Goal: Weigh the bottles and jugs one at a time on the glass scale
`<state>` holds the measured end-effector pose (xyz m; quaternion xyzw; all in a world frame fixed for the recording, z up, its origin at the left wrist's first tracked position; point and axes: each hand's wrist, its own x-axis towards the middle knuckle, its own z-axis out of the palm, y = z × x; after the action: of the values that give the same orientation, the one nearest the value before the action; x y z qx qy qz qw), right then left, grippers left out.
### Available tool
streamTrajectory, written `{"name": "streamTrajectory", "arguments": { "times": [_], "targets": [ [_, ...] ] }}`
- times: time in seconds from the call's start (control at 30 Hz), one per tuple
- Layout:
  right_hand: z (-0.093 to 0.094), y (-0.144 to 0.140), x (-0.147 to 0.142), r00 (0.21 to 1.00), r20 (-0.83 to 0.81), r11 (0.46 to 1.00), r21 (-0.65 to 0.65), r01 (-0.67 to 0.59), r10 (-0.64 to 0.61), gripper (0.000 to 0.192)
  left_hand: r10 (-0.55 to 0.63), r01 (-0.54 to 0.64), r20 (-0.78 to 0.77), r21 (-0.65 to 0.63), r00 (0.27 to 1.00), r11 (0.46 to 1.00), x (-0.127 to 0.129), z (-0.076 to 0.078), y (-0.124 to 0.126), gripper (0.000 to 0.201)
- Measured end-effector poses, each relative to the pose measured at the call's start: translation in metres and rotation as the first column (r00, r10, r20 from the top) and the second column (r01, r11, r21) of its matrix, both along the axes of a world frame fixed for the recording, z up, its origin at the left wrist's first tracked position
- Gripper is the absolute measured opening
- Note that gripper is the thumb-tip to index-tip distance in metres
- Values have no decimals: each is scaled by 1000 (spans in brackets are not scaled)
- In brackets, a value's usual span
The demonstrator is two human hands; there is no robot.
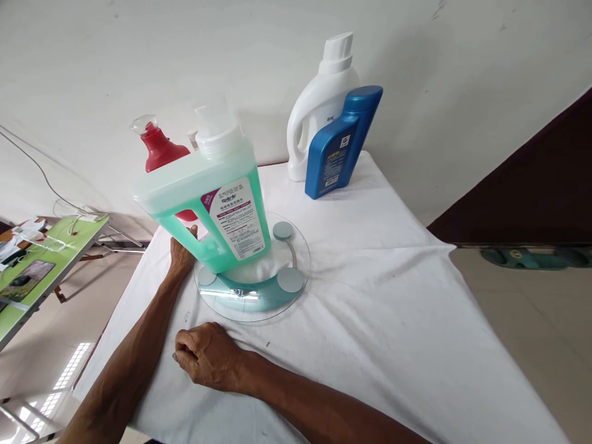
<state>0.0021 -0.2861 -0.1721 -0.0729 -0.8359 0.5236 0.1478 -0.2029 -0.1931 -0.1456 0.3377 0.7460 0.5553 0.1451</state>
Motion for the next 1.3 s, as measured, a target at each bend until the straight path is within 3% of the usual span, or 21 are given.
{"name": "streamTrajectory", "arguments": {
  "times": [0.13, 0.3, 0.6, 0.7, 0.8, 0.97, 1.17, 1.3],
  "targets": [
    [1, 1, 0, 1000, -13, 1000, -20, 4, -4, 27, -59, 60, -50, 25, 997, 998, 3, 3, -4, 48],
    [2, 0, -1, 1000, -5, 999, -44, 20, -20, 26, -69, 53, 94, 164, 993, 985, 5, 12, -14, 58],
    [6, 0, 1, 1000, 4, 994, -105, 31, -31, 30, -149, 130, 9, 438, 989, 890, 24, 78, -47, 57],
    [6, -1, 0, 999, -4, 995, -97, 38, -39, 30, -177, 196, -83, 440, 981, 876, 35, 87, -55, 55],
    [5, -2, 0, 999, 0, 995, -96, 35, -35, 28, -230, 279, -171, 383, 958, 881, 48, 86, -60, 51],
    [6, -3, 0, 999, 6, 996, -75, 43, -43, 31, -321, 356, -154, 356, 934, 864, 70, 89, -59, 53],
    [5, -2, 0, 999, 28, 998, -32, 46, -45, 28, -188, 173, -4, 421, 982, 891, 89, 104, -28, 50],
    [4, -1, 1, 998, 49, 998, -36, 42, -40, 16, -136, 61, 131, 457, 982, 887, 96, 113, -7, 53]
  ]
}}
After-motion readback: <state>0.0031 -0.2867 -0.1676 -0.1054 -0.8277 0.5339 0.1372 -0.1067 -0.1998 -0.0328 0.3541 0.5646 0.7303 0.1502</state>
